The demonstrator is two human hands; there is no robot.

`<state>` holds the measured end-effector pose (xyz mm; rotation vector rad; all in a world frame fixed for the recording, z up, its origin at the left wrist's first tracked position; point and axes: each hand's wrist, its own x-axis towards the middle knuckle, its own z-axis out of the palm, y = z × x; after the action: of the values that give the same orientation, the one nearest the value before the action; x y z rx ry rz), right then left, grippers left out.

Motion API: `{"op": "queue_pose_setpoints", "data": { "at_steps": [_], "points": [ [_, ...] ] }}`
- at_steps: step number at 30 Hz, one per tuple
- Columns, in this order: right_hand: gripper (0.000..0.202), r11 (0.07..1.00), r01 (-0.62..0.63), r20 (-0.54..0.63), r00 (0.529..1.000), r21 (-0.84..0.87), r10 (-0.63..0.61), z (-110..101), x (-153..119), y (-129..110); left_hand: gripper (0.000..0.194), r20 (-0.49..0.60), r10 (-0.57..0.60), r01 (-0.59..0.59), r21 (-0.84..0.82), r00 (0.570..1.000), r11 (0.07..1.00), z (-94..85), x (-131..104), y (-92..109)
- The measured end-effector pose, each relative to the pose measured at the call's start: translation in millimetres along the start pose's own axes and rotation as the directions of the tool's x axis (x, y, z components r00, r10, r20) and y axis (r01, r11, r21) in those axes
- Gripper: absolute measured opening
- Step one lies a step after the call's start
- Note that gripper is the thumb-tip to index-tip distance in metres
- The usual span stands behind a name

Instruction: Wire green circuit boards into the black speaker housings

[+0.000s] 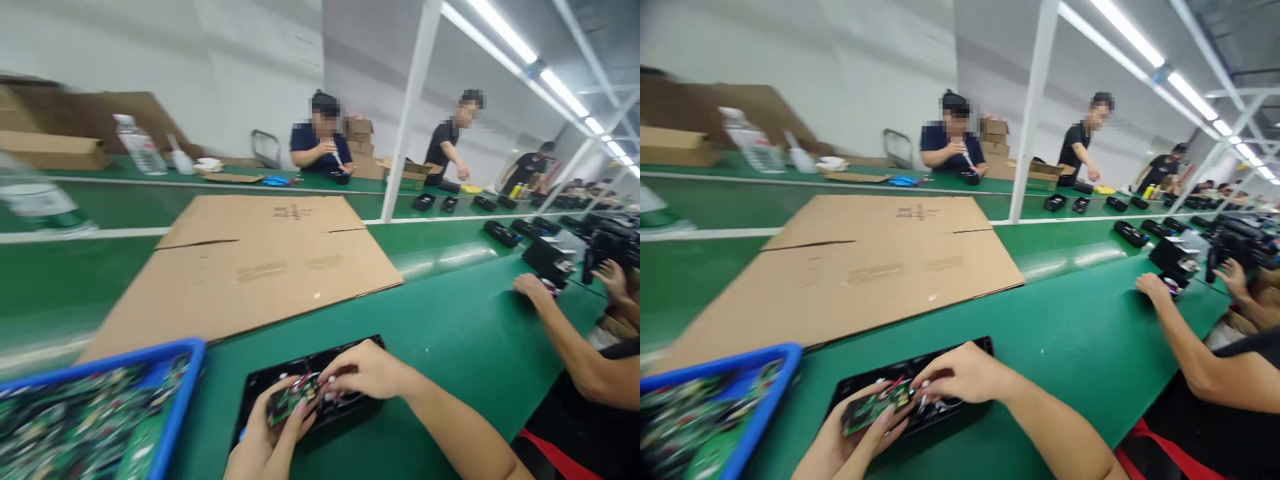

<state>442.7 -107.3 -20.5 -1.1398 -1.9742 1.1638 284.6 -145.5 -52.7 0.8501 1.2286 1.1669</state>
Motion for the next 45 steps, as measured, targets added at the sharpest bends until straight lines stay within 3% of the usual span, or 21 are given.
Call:
{"op": "queue_pose_setpoints", "data": {
  "at_steps": [4,7,9,14,17,21,27,32,36,39,41,43,45],
  "points": [
    [0.008,0.996,0.043,-0.017,0.999,0.083,-0.041,-3.2,12.5,6.7,0.051,-0.020,-0.028,0.029,0.070,0.999,0.997,1.4,-2.0,12.1],
    [0.005,0.983,-0.087,0.001,0.996,0.162,0.088,1.9,14.9,9.8,0.041,0.071,-0.046,0.038,0.110,0.996,0.993,-1.8,-1.3,15.7],
    [0.005,0.989,-0.117,-0.022,0.993,0.095,0.120,5.4,13.2,9.6,0.035,0.097,-0.062,0.051,0.117,0.993,0.992,-2.9,-0.4,16.8],
    [0.013,0.964,0.131,-0.005,0.991,-0.231,-0.136,9.9,6.5,6.6,0.026,0.102,-0.091,0.079,0.123,0.991,0.989,-3.4,2.9,16.5],
    [0.014,0.865,0.291,0.001,0.948,-0.408,-0.319,14.5,3.8,9.2,0.021,0.119,-0.088,0.071,0.138,0.989,0.988,-4.3,3.9,16.3],
    [0.018,0.708,0.391,0.036,0.887,-0.588,-0.461,20.1,2.7,12.5,0.016,0.133,-0.086,0.064,0.161,0.987,0.985,-4.9,4.5,18.0],
    [0.025,0.465,0.418,0.097,0.815,-0.781,-0.571,23.3,2.2,7.6,0.010,0.116,-0.074,0.046,0.230,0.990,0.972,-4.1,5.2,20.7],
    [0.023,0.379,0.435,0.158,0.801,-0.817,-0.578,24.3,3.3,10.3,0.014,0.091,-0.084,0.063,0.214,0.992,0.975,-4.3,4.3,21.0],
    [0.023,0.460,0.398,0.107,0.836,-0.794,-0.538,22.2,7.3,15.0,0.020,0.061,-0.039,0.022,0.254,0.997,0.967,-4.0,2.9,19.6],
    [0.022,0.691,0.333,0.031,0.911,-0.642,-0.411,17.2,9.2,13.6,0.019,0.042,-0.005,-0.006,0.272,0.999,0.962,-4.0,1.8,18.7],
    [0.021,0.821,0.277,0.045,0.955,-0.499,-0.295,14.9,9.1,11.2,0.017,0.051,0.011,-0.025,0.275,0.999,0.961,-4.3,1.1,18.4],
    [0.022,0.854,0.246,0.084,0.969,-0.459,-0.233,15.6,8.2,9.9,0.017,0.066,0.020,-0.038,0.280,0.998,0.959,-4.9,0.6,17.9],
    [0.025,0.813,0.258,0.104,0.965,-0.522,-0.239,19.2,7.2,10.5,0.019,0.080,0.025,-0.046,0.280,0.997,0.959,-5.4,0.3,16.9]
  ]
}}
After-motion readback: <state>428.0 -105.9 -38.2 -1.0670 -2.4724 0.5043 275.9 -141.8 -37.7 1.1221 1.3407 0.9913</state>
